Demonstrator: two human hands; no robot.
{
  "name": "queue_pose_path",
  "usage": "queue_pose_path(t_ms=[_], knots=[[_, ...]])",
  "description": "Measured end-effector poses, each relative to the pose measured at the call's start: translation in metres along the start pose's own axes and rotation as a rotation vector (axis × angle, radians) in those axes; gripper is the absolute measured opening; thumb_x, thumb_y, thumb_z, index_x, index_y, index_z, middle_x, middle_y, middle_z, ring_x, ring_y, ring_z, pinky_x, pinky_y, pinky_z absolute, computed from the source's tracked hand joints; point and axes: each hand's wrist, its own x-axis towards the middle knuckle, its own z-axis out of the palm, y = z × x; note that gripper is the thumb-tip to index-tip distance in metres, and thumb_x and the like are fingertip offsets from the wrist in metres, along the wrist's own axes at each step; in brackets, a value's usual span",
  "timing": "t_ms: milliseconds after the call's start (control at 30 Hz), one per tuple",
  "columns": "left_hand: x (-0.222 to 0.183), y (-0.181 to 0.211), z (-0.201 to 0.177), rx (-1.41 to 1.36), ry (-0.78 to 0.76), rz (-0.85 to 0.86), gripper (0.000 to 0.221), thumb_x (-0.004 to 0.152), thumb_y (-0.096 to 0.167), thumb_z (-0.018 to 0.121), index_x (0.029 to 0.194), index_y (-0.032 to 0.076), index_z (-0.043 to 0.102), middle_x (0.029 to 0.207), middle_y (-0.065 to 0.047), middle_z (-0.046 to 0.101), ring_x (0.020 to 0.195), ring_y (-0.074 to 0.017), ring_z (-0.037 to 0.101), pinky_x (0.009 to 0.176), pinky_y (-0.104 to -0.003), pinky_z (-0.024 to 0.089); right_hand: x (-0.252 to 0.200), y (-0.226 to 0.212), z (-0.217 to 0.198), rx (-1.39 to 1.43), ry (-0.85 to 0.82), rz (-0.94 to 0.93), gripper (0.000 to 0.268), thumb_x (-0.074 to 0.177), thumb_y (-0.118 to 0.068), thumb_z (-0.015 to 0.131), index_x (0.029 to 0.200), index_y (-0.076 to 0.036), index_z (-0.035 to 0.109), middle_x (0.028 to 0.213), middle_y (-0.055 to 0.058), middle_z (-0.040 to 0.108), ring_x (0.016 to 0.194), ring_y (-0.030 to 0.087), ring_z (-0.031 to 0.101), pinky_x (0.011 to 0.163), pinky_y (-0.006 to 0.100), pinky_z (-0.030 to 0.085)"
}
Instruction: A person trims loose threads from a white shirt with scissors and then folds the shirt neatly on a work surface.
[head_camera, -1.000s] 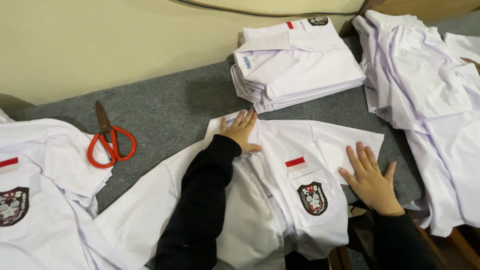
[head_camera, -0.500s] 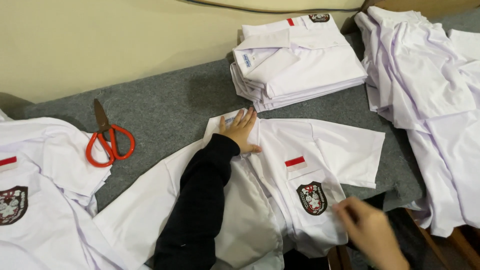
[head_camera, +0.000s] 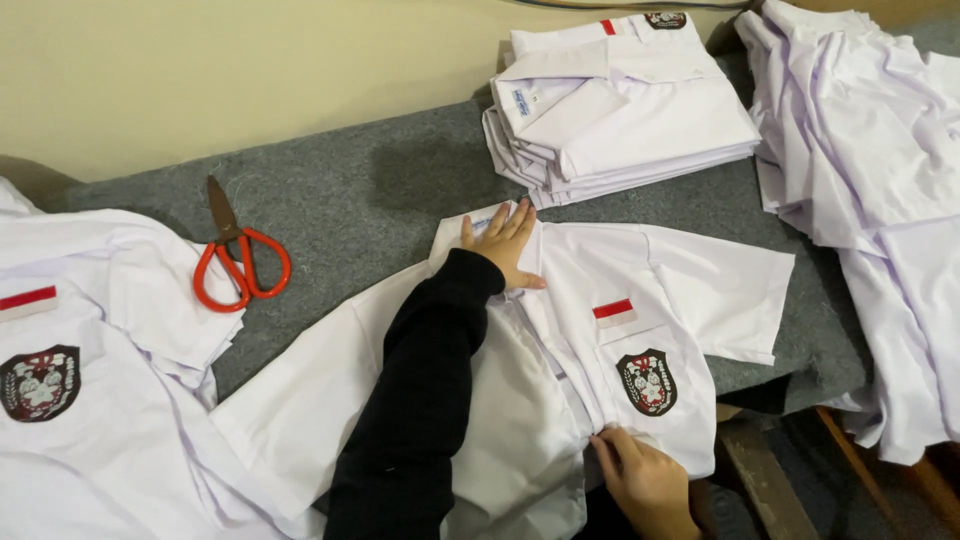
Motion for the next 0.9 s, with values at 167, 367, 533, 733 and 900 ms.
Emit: queue_pose_path(t_ms=[167, 367, 533, 733, 900], knots=[[0.001, 0.0, 0.002, -0.004, 0.012, 0.005, 0.119, 0.085, 0.069, 0.063, 0.164, 0.021, -0.013, 0.172, 0.008, -0.021, 0.159, -0.016, -0.015, 0.122, -0.067, -0.006, 0.003, -0.006, -0.016, -0.03, -0.067, 0.124, 0.019, 0.087, -0.049, 0.066, 0.094, -0.032, 0.07, 0.077, -0.008, 0.077, 0.063, 0.021, 0.073, 0.049, 0.041, 0.052], [0.002, 0.0, 0.002, 0.003, 0.017, -0.002, 0.119, 0.085, 0.071, 0.061, 0.164, 0.023, -0.013, 0.172, 0.01, -0.022, 0.159, -0.0158, -0.016, 0.121, -0.068, -0.006, 0.007, -0.009, -0.01, -0.005, -0.041, 0.166, 0.029, 0.083, -0.061, 0.068, 0.088, -0.032, 0.068, 0.071, -0.012, 0.073, 0.064, 0.016, 0.071, 0.051, 0.04, 0.05], [0.0, 0.0, 0.002, 0.004, 0.016, 0.007, 0.117, 0.086, 0.07, 0.06, 0.164, 0.022, -0.013, 0.172, 0.009, -0.022, 0.159, -0.0157, -0.016, 0.121, -0.067, -0.007, 0.011, -0.004, -0.018, 0.004, 0.073, -0.048, 0.02, 0.089, -0.045, 0.07, 0.088, -0.025, 0.067, 0.066, 0.0, 0.07, 0.057, 0.023, 0.068, 0.047, 0.04, 0.046], [0.0, -0.001, 0.001, 0.005, 0.018, 0.007, 0.119, 0.085, 0.07, 0.061, 0.163, 0.022, -0.014, 0.172, 0.009, -0.022, 0.159, -0.0157, -0.016, 0.121, -0.068, -0.007, 0.009, 0.006, -0.03, -0.017, -0.062, 0.004, 0.015, 0.09, -0.041, 0.064, 0.087, -0.026, 0.062, 0.071, -0.002, 0.07, 0.055, 0.033, 0.067, 0.045, 0.048, 0.048], [-0.001, -0.001, -0.001, 0.002, -0.001, 0.008, 0.118, 0.085, 0.071, 0.059, 0.164, 0.022, -0.014, 0.172, 0.009, -0.023, 0.159, -0.0155, -0.016, 0.122, -0.068, -0.006, 0.022, 0.003, -0.074, 0.299, -0.214, 0.149, 0.014, 0.089, -0.036, 0.066, 0.081, -0.024, 0.066, 0.055, -0.004, 0.066, 0.044, 0.017, 0.063, 0.054, 0.033, 0.05]])
